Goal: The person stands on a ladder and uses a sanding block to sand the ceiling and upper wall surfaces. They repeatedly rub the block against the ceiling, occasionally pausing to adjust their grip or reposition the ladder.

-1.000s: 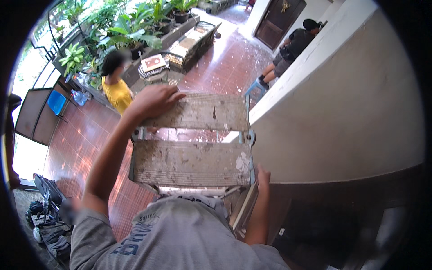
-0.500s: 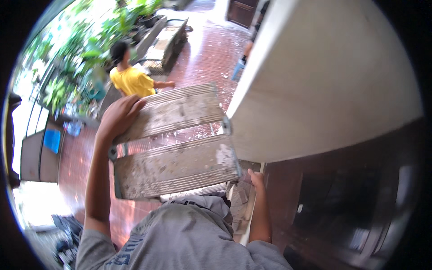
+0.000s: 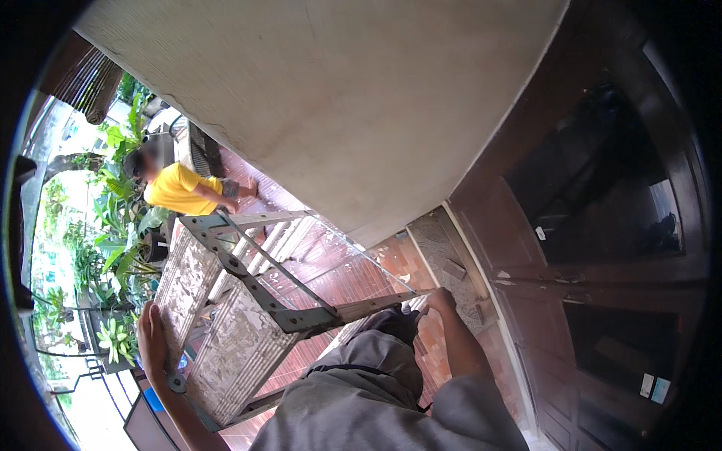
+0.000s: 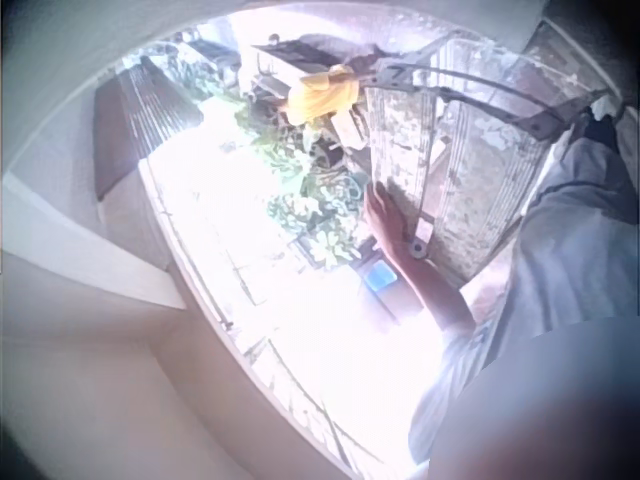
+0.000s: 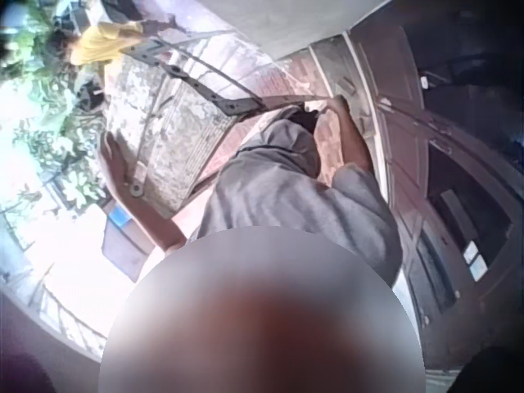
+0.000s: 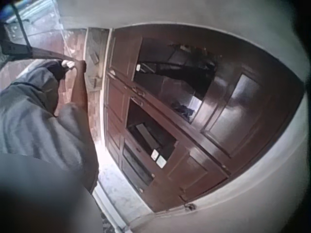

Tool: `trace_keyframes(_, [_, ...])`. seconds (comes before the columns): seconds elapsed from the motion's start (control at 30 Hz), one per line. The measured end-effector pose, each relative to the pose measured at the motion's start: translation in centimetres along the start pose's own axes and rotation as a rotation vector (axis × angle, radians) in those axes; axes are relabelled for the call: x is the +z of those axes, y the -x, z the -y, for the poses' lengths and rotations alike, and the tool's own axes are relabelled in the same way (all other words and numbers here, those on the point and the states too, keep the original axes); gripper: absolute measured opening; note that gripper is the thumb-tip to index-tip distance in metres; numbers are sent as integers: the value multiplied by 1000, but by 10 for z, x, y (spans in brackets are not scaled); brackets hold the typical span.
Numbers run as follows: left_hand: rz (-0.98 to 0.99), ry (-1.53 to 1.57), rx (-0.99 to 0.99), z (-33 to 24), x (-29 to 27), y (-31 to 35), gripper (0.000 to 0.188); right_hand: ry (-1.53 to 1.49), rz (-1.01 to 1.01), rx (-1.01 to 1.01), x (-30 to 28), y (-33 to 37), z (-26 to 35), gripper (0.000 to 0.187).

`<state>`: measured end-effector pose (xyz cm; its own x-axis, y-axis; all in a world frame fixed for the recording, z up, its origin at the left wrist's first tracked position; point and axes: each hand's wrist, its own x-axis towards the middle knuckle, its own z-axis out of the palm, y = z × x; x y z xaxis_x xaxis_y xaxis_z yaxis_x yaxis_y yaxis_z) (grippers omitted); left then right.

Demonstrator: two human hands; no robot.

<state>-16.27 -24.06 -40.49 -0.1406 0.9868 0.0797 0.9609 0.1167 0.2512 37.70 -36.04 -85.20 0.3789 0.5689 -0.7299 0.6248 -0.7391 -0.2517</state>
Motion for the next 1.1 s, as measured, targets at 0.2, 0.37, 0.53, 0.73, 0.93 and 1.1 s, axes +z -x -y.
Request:
trace_keyframes(0.2, [144,108,-104,-17,-13,-3,35,-496,-101,-507,-98,13,110,49])
trace_keyframes(0.37, [74,151,-53,-7,-17,1,36,-1477,571,-1138,-249,124,277,13])
trace_keyframes(0.53, [52,194,-31,10,-13,9,41,-788,708,-950,-202,114,325,28])
trace_keyframes(0.73, [71,228,-47,17,-3,9,48,184,-194,-887,-206,68,327,42])
trace_keyframes(0.93, [93,312,44,25,2,5,68,-1236,1295,-1337,-254,79,337,22])
trace_keyframes(1.1, [-23,294,127,27,7,8,63,369,-84,-915,-152,54,310,24])
